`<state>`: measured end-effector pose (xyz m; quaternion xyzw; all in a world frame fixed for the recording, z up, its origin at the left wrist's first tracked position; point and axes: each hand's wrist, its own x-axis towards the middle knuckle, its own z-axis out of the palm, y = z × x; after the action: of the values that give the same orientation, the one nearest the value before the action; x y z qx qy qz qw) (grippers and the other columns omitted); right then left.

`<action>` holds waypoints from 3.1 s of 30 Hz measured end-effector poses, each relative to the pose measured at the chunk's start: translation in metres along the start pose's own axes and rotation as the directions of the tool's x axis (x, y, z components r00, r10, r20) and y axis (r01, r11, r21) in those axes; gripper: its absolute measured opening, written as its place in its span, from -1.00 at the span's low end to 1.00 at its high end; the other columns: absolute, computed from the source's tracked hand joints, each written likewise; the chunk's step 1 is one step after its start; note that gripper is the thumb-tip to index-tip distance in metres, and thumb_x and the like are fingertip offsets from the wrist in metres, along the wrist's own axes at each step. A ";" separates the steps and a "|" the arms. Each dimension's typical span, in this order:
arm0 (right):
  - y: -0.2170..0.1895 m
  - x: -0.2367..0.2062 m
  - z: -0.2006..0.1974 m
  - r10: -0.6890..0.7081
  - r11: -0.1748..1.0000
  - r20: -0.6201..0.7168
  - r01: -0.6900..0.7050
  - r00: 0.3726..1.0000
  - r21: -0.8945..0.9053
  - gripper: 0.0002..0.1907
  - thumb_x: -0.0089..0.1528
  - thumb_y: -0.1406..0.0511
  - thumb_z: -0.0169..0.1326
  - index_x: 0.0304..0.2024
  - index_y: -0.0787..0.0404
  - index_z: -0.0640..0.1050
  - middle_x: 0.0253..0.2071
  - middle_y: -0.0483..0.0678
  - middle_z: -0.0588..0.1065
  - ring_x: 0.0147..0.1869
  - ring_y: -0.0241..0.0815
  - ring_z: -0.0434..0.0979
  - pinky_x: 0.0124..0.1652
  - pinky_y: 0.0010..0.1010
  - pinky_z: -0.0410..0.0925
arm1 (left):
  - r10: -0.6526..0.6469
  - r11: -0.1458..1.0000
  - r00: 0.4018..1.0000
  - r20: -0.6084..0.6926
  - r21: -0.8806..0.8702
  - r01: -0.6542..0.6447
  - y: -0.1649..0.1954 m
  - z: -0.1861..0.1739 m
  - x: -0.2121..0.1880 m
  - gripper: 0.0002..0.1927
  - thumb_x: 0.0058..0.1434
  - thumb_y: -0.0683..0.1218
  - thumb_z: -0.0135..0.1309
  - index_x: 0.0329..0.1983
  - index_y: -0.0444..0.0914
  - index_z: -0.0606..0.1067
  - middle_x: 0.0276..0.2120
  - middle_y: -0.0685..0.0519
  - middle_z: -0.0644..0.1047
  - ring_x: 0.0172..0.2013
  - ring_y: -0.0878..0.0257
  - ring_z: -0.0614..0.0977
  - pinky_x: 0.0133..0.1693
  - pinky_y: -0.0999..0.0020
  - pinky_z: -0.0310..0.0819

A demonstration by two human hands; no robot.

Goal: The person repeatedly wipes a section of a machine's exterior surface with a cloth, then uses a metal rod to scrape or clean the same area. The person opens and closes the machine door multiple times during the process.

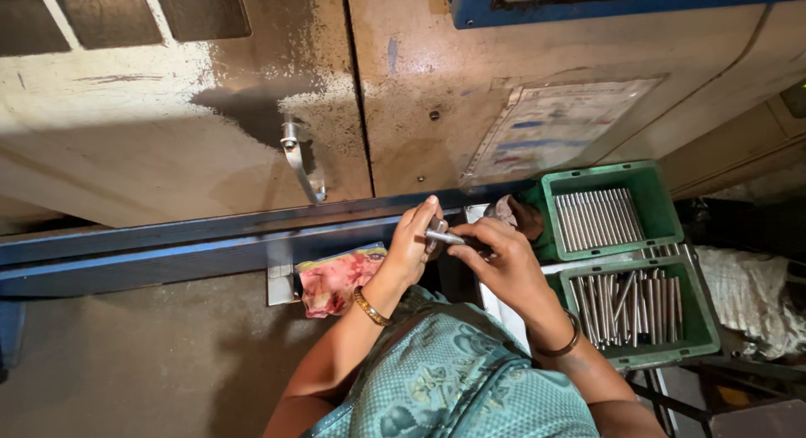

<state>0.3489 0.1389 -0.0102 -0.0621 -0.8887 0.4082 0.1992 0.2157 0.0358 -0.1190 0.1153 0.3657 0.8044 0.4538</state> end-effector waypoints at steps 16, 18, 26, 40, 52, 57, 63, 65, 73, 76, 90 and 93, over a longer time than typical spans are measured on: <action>0.007 -0.005 0.003 0.057 0.995 0.021 -0.056 0.998 -0.079 -0.77 0.18 0.27 0.28 -0.14 0.22 0.64 -0.34 0.00 0.56 -0.37 -0.08 0.55 -0.40 -0.34 0.35 | 0.024 0.997 1.000 -0.011 0.080 -0.023 -0.008 -0.001 0.001 -0.57 0.51 0.12 -0.16 -0.47 -0.16 0.31 -0.69 0.21 0.24 -0.75 0.44 0.18 -0.71 0.47 -0.06; 0.010 -0.005 0.002 0.018 0.999 0.025 -0.017 1.000 -0.047 -0.77 0.20 0.25 0.27 -0.14 0.23 0.62 -0.28 0.00 0.60 -0.29 -0.08 0.60 -0.34 -0.34 0.38 | 0.029 0.992 1.000 -0.001 0.120 -0.029 -0.009 -0.001 0.002 -0.57 0.51 0.13 -0.17 -0.47 -0.15 0.31 -0.69 0.21 0.24 -0.75 0.45 0.18 -0.71 0.48 -0.06; 0.036 -0.009 0.005 0.144 0.985 0.102 -0.153 0.984 0.081 -0.75 0.24 0.26 0.22 -0.09 0.28 0.62 -0.30 -0.04 0.61 -0.30 -0.23 0.57 -0.34 -0.41 0.38 | 0.056 0.967 0.998 -0.039 0.251 -0.044 -0.017 -0.006 0.016 -0.56 0.51 0.12 -0.18 -0.46 -0.18 0.35 -0.69 0.19 0.29 -0.75 0.43 0.24 -0.70 0.49 0.02; 0.105 -0.048 -0.013 0.184 0.676 0.305 -0.346 0.934 0.651 -0.67 0.43 0.24 0.05 -0.27 0.40 0.64 -0.50 -0.17 0.45 -0.47 -0.43 0.32 -0.47 -0.55 0.15 | 0.148 0.875 0.964 -0.222 0.483 -0.024 -0.057 -0.054 0.070 -0.49 0.55 0.14 -0.20 -0.46 -0.25 0.38 -0.59 0.12 0.39 -0.63 0.35 0.38 -0.59 0.41 0.15; 0.167 -0.059 -0.019 0.487 0.873 -0.120 -0.476 0.865 0.107 -0.70 0.17 0.27 0.30 -0.19 0.25 0.47 -0.43 -0.13 0.45 -0.37 -0.38 0.40 -0.40 -0.51 0.30 | -0.062 0.673 0.997 0.044 0.740 0.010 -0.127 -0.021 0.083 -0.59 0.47 0.11 -0.20 -0.01 -0.32 0.46 -0.36 -0.04 0.53 -0.53 0.24 0.55 -0.52 0.33 0.45; 0.213 -0.090 0.000 0.494 0.832 -0.067 -0.448 0.867 0.328 -0.69 0.16 0.37 0.32 -0.22 0.28 0.41 -0.37 -0.12 0.35 -0.31 -0.39 0.35 -0.36 -0.47 0.31 | -0.061 0.578 0.950 0.308 0.786 -0.218 -0.158 -0.016 0.082 -0.62 0.55 0.07 -0.12 0.01 -0.37 0.46 -0.25 -0.07 0.55 -0.32 0.25 0.62 -0.31 0.33 0.53; 0.241 -0.111 -0.012 0.617 0.787 -0.065 -0.614 0.784 0.062 -0.70 0.11 0.35 0.33 -0.27 0.30 0.46 -0.43 0.04 0.47 -0.33 -0.17 0.48 -0.32 -0.31 0.37 | -0.340 0.585 0.914 0.223 0.810 0.021 -0.178 -0.014 0.095 -0.66 0.43 0.03 -0.06 0.01 -0.36 0.46 -0.22 -0.10 0.60 -0.32 0.20 0.67 -0.30 0.30 0.58; 0.243 -0.114 -0.013 0.625 0.774 -0.062 -0.628 0.778 -0.078 -0.67 0.10 0.32 0.28 -0.14 0.25 0.49 -0.33 0.12 0.55 -0.24 -0.02 0.57 -0.25 -0.22 0.42 | -0.274 0.442 0.918 0.286 0.885 -0.144 -0.174 -0.013 0.099 -0.67 0.44 0.01 -0.04 0.01 -0.37 0.47 -0.22 -0.12 0.63 -0.25 0.17 0.65 -0.21 0.26 0.54; 0.254 -0.126 0.011 0.822 0.534 0.060 -0.731 0.566 -0.424 -0.67 0.12 0.21 0.20 -0.06 0.10 0.56 -0.11 0.11 0.60 0.02 0.17 0.59 -0.09 -0.02 0.44 | -0.326 0.339 0.907 0.266 0.928 -0.151 -0.175 -0.010 0.112 -0.66 0.32 -0.02 0.03 0.01 -0.37 0.49 -0.19 -0.24 0.62 -0.13 -0.02 0.67 -0.08 0.15 0.50; 0.260 -0.131 0.012 0.825 0.520 0.040 -0.730 0.564 -0.443 -0.69 0.15 0.20 0.20 -0.08 0.13 0.57 -0.10 0.11 0.60 0.03 0.16 0.59 -0.09 -0.01 0.44 | -0.329 0.311 0.908 0.260 0.938 -0.155 -0.181 -0.014 0.114 -0.66 0.31 -0.02 0.05 -0.02 -0.38 0.50 -0.18 -0.26 0.62 -0.12 -0.05 0.66 -0.07 0.14 0.48; 0.270 -0.097 -0.065 0.725 0.652 -0.094 -0.636 0.682 0.412 -0.78 0.30 0.30 0.06 -0.09 0.31 0.56 -0.37 -0.09 0.57 -0.35 -0.31 0.52 -0.33 -0.45 0.39 | -0.440 0.247 0.867 0.234 0.960 -0.134 -0.172 0.045 0.132 -0.66 0.33 -0.07 -0.05 0.11 -0.30 0.46 -0.04 -0.17 0.60 -0.09 -0.05 0.67 -0.06 0.11 0.53; 0.276 -0.079 -0.091 0.761 0.615 -0.188 -0.598 0.621 0.515 -0.69 0.27 0.33 0.07 0.07 0.28 0.51 -0.32 -0.07 0.56 -0.36 -0.30 0.49 -0.35 -0.46 0.37 | -0.292 0.066 0.814 0.502 0.860 -0.506 -0.181 0.068 0.146 -0.65 0.32 -0.07 0.03 0.12 -0.31 0.47 0.14 -0.18 0.51 0.16 -0.10 0.50 0.14 0.07 0.38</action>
<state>0.4433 0.3633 -0.1880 -0.4387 -0.6312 0.6058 0.2053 0.2861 0.2454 -0.2177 0.6508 0.6476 0.2918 0.2680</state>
